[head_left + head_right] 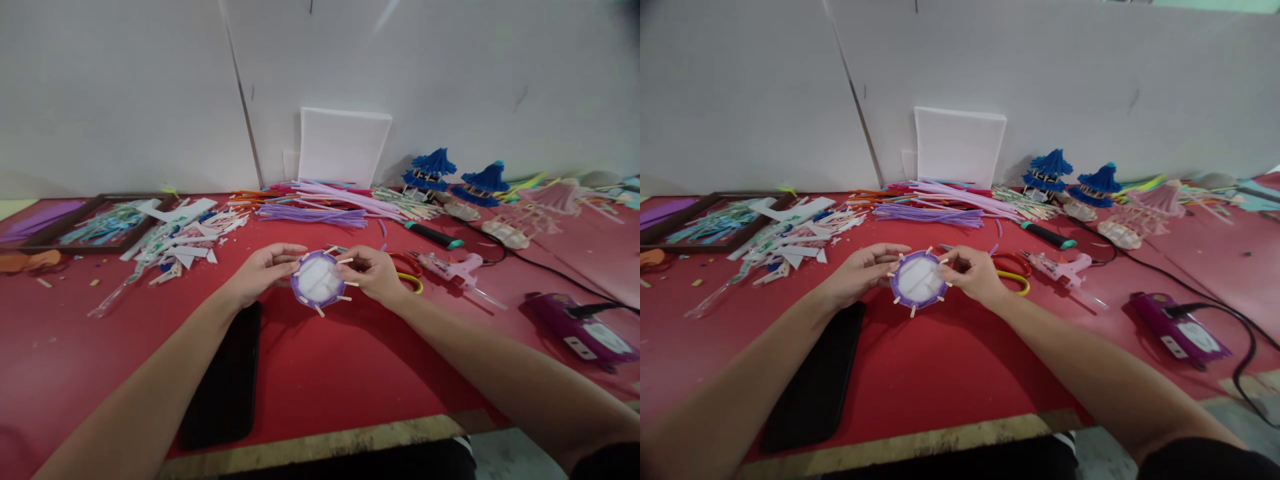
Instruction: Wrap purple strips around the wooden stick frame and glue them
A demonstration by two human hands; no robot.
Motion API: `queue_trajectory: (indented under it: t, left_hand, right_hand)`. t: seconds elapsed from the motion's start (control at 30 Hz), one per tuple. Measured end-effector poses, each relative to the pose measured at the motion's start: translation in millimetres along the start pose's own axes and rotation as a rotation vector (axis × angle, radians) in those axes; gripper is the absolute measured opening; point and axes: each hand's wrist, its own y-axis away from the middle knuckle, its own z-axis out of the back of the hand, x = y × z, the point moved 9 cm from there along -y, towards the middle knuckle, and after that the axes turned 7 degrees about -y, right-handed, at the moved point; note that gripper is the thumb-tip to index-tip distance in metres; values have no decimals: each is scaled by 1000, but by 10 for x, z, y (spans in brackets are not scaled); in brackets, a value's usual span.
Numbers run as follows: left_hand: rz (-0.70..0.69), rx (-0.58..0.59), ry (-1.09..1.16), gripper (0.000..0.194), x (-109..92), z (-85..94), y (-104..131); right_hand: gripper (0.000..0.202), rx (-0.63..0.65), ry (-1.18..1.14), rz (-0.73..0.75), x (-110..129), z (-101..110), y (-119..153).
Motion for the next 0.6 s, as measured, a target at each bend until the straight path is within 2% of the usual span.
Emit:
queue_trajectory:
  t: [0.23,0.47,0.6]
  left_hand:
    - [-96,-52,16,34,-71,46,-14]
    - [-131,-187,39,29,-58,221,-48]
    - [-98,-152,-47,28,-37,200,-47]
  right_hand:
    - [22,-28,25,11,11,26,-4]
    - [19,-46,75,36,31,53,-3]
    - [18,-65,93,56,71,66,2]
